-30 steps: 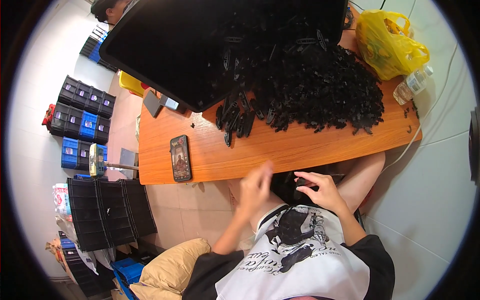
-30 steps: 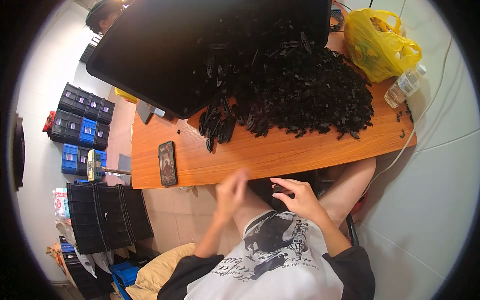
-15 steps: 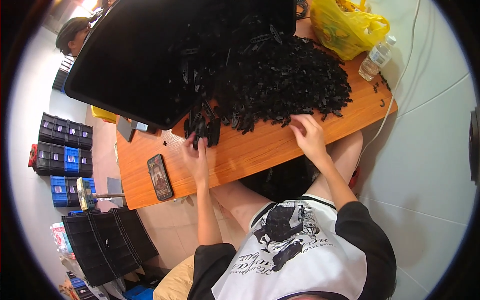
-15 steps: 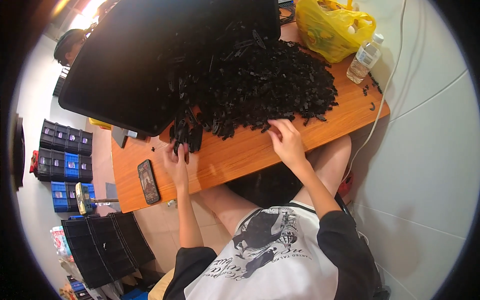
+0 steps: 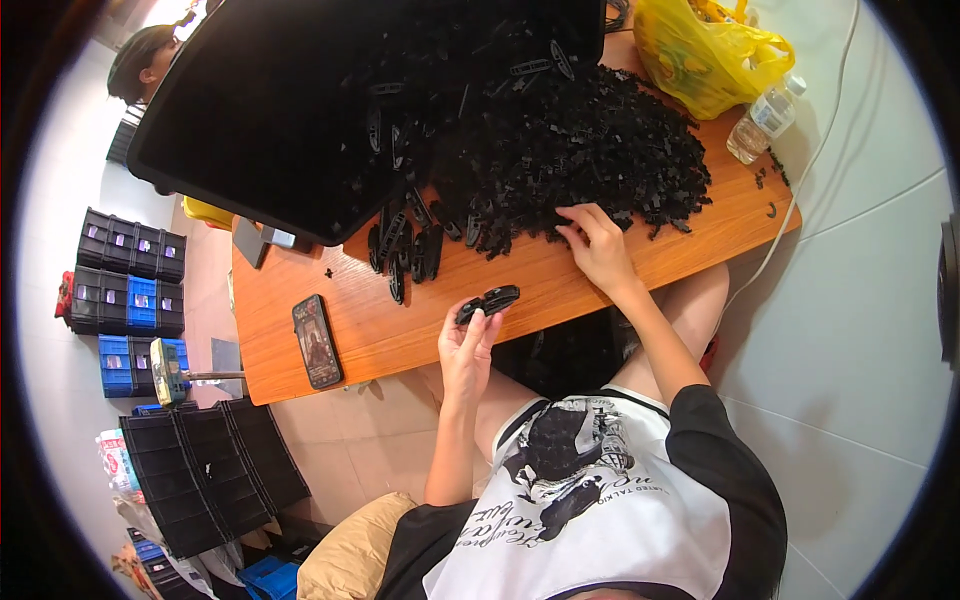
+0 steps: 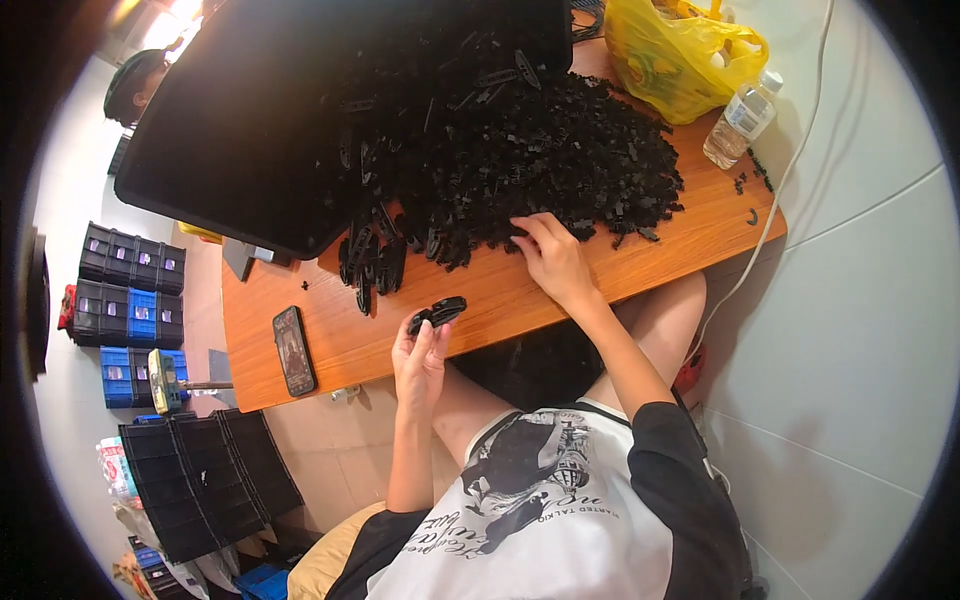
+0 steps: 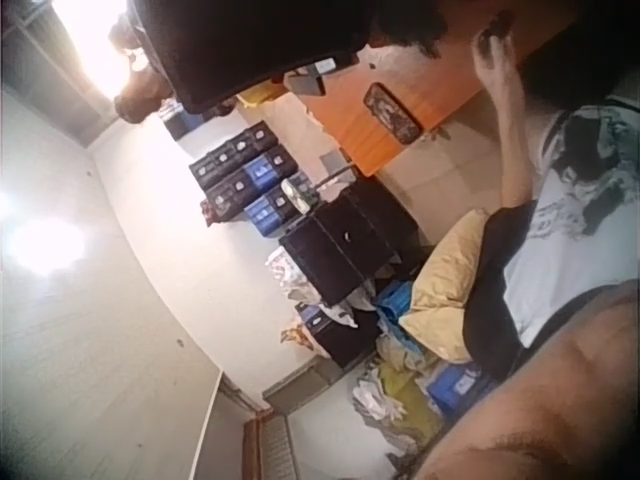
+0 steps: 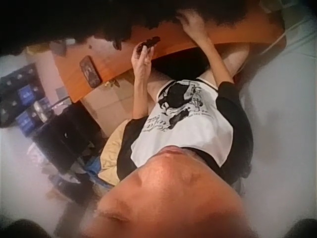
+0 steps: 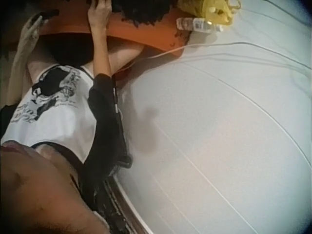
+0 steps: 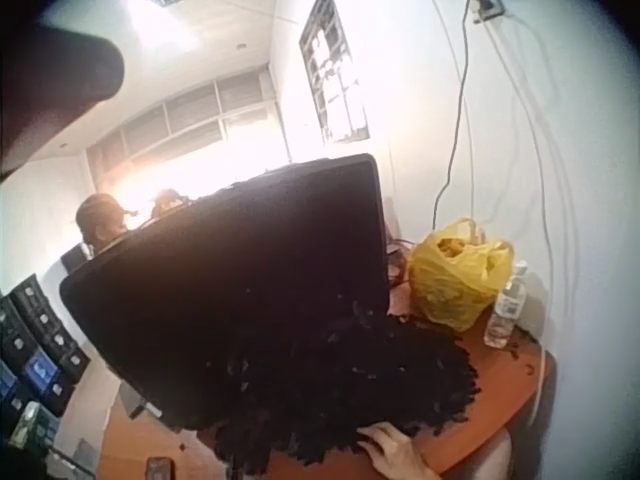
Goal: The person assembles plastic components by hand, repeatedly picking up plastic bases and small plastic pieces from a table and pressing them together.
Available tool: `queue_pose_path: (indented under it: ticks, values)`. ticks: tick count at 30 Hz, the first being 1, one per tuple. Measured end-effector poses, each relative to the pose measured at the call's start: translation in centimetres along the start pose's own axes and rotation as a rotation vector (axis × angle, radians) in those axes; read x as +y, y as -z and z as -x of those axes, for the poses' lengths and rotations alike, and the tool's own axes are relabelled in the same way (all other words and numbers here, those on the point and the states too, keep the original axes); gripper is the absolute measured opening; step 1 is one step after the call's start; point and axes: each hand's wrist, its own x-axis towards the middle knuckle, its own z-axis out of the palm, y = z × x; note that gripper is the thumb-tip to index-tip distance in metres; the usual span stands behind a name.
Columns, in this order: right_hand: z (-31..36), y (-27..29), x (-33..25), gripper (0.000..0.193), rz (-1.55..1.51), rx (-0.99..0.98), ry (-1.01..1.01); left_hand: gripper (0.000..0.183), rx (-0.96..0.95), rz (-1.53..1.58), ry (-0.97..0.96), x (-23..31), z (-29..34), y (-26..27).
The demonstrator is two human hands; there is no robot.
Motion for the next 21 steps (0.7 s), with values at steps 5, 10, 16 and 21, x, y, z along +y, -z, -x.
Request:
queue_pose_path:
  ticks: [5, 10, 16, 21]
  values:
    - [-0.7, -1.0, -1.0, 0.033, 0.238, -0.083, 0.222, 0.025, -0.059, 0.008, 0.060, -1.2, 0.0, -0.4]
    - [0.6, -2.4, -1.2, 0.034, 0.192, -0.124, 0.212, 0.028, 0.002, -0.003, 0.085, -1.9, 0.2, 0.0]
    - [0.9, -0.9, 0.1, 0.021, 0.117, 0.071, 0.200, 0.027, 0.031, -0.086, 0.016, -2.2, 0.0, 0.3]
    - [1.4, 0.7, 0.8, 0.021, 0.066, 0.085, 0.095, 0.026, 0.018, -0.042, 0.052, -2.7, -0.2, -0.5]
